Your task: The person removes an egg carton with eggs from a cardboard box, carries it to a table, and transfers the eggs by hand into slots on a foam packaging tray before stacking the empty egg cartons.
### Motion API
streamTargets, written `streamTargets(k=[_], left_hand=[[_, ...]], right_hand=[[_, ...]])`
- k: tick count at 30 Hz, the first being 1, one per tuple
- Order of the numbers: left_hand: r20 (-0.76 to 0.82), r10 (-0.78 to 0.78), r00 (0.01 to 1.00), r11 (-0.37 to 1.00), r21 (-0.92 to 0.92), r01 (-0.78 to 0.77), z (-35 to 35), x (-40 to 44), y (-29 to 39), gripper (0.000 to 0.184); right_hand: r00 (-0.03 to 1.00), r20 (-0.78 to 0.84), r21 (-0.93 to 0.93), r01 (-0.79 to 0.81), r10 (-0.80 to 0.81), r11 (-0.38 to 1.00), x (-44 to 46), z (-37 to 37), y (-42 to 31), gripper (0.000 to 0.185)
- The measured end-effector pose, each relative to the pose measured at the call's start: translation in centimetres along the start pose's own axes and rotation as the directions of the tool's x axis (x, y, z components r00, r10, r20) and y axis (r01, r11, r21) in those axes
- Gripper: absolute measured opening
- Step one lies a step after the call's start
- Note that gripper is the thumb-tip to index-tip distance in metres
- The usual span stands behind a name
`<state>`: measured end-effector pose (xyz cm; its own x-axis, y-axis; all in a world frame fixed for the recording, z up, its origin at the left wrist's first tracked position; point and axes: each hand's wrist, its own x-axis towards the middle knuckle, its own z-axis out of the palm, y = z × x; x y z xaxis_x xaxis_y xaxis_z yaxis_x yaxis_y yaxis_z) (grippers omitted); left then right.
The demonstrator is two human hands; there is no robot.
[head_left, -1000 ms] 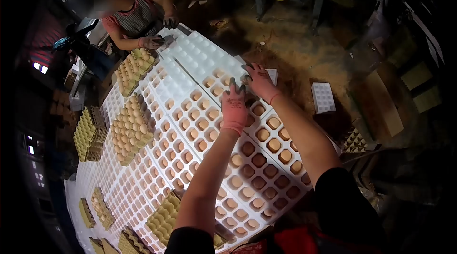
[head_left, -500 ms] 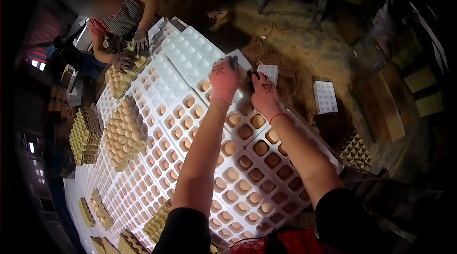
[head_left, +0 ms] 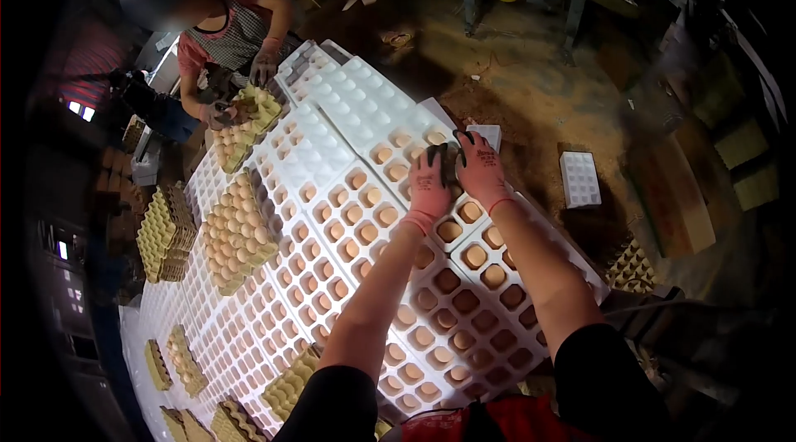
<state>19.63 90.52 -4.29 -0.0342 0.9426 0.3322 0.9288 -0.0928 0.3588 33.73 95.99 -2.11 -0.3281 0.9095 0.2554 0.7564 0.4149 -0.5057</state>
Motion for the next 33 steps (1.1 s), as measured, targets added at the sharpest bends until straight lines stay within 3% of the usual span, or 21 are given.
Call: streamTargets(k=[2,4,6,8,12,15,16,17,18,19,23,24,25,26,27,28,29,30,31,32,33], left_hand=[[-0.088,-0.089,0.992,0.993,-0.087,0.081,-2.2,-1.0,1.9,0.067],[-0.216,-0.064,0.974,0.994,-0.105,0.042,-4.0,-3.3,1.0,0.064],[-0.080,-0.026,0.996,0.972,-0.236,0.006,-11.2,-6.2,1.3,0.050],[0.038,-0.084,0.996,0.982,-0.169,0.089,-17.3,-10.0,-1.4,0.033],[-0.215,-0.364,0.906,0.929,-0.015,0.370,-27.6,-19.9,-13.5,0.019],[-0.299,-0.386,0.873,0.876,0.177,0.449,-31.0,-21.6,-20.1,0.027],[-0.290,-0.347,0.892,0.887,0.207,0.412,-30.9,-21.6,-22.0,0.031],[-0.299,-0.287,0.910,0.854,0.349,0.384,-30.2,-21.4,-23.2,0.038],[-0.179,-0.318,0.931,0.819,0.442,0.365,-28.9,-21.4,-26.1,0.040],[-0.175,-0.343,0.923,0.812,0.439,0.385,-28.1,-21.3,-27.6,0.040],[-0.038,-0.425,0.904,0.818,0.411,0.402,-29.9,-20.4,-29.0,0.036],[-0.110,-0.477,0.872,0.833,0.261,0.488,-30.8,-20.8,-28.8,0.033],[-0.174,-0.533,0.828,0.827,0.100,0.553,-31.6,-21.1,-28.6,0.031],[-0.225,-0.591,0.775,0.803,-0.066,0.593,-31.9,-21.3,-28.9,0.028],[-0.321,-0.680,0.660,0.696,-0.566,0.442,-31.0,-21.6,-30.6,0.026],[-0.011,-0.849,0.528,0.185,-0.943,0.278,-32.2,-21.6,-31.1,0.038],[-0.010,-0.829,0.559,0.221,-0.924,0.312,-31.8,-21.3,-33.2,0.036],[-0.005,-0.809,0.588,0.255,-0.905,0.342,-30.9,-20.8,-35.0,0.034],[-0.004,-0.756,0.654,0.516,-0.617,0.594,-33.1,-19.1,-32.1,0.024],[-0.201,-0.600,0.775,0.800,-0.172,0.575,-31.2,-18.8,-33.3,0.022],[-0.150,-0.488,0.860,0.853,0.127,0.506,-30.9,-18.1,-33.3,0.026]], right_hand=[[0.998,0.061,-0.024,-0.016,0.018,1.000,-0.2,-0.1,-0.1,0.051],[0.993,-0.080,-0.122,0.073,-0.083,0.990,-0.2,3.2,2.2,0.052],[0.999,-0.012,-0.025,0.040,-0.040,0.999,0.4,2.1,1.4,0.050],[0.996,-0.031,0.031,0.083,-0.082,0.996,0.0,0.9,0.6,0.048],[0.965,-0.157,-0.153,0.188,-0.212,0.970,-0.7,1.7,-1.2,0.039],[0.925,-0.147,0.161,0.372,-0.351,0.914,-1.8,2.9,-14.2,0.035],[0.915,0.029,0.324,0.371,-0.402,0.870,-2.9,1.8,-21.2,0.036],[0.817,-0.057,0.499,0.521,-0.574,0.693,-3.3,5.3,-25.5,0.037],[0.752,0.141,0.442,0.535,-0.644,0.720,-3.6,6.5,-30.5,0.042],[0.679,0.149,0.407,0.620,-0.719,0.671,-3.9,8.8,-34.2,0.048],[0.597,0.446,0.103,0.706,-0.667,0.701,-2.0,16.2,-41.5,0.050],[0.558,0.528,0.035,0.739,-0.641,0.673,-1.7,17.7,-42.1,0.049],[0.561,0.394,0.090,0.764,-0.728,0.638,-1.4,18.1,-41.7,0.039],[0.642,0.421,0.229,0.608,-0.641,0.760,-1.2,16.6,-41.9,0.039],[0.706,0.462,0.350,0.412,-0.537,0.841,-0.9,13.3,-42.4,0.039],[0.744,0.514,0.445,0.194,-0.427,0.874,-0.2,11.7,-42.5,0.040],[0.794,0.426,0.742,-0.034,-0.433,0.669,1.5,16.2,-40.8,0.051],[0.760,0.465,0.812,-0.160,-0.454,0.562,3.3,18.3,-40.2,0.062],[0.791,0.418,0.659,0.076,-0.448,0.749,3.2,17.6,-40.9,0.059],[0.814,0.363,0.425,0.289,-0.454,0.858,2.8,15.7,-42.6,0.056],[0.681,0.534,0.132,0.518,-0.502,0.845,3.0,14.1,-44.4,0.052]])
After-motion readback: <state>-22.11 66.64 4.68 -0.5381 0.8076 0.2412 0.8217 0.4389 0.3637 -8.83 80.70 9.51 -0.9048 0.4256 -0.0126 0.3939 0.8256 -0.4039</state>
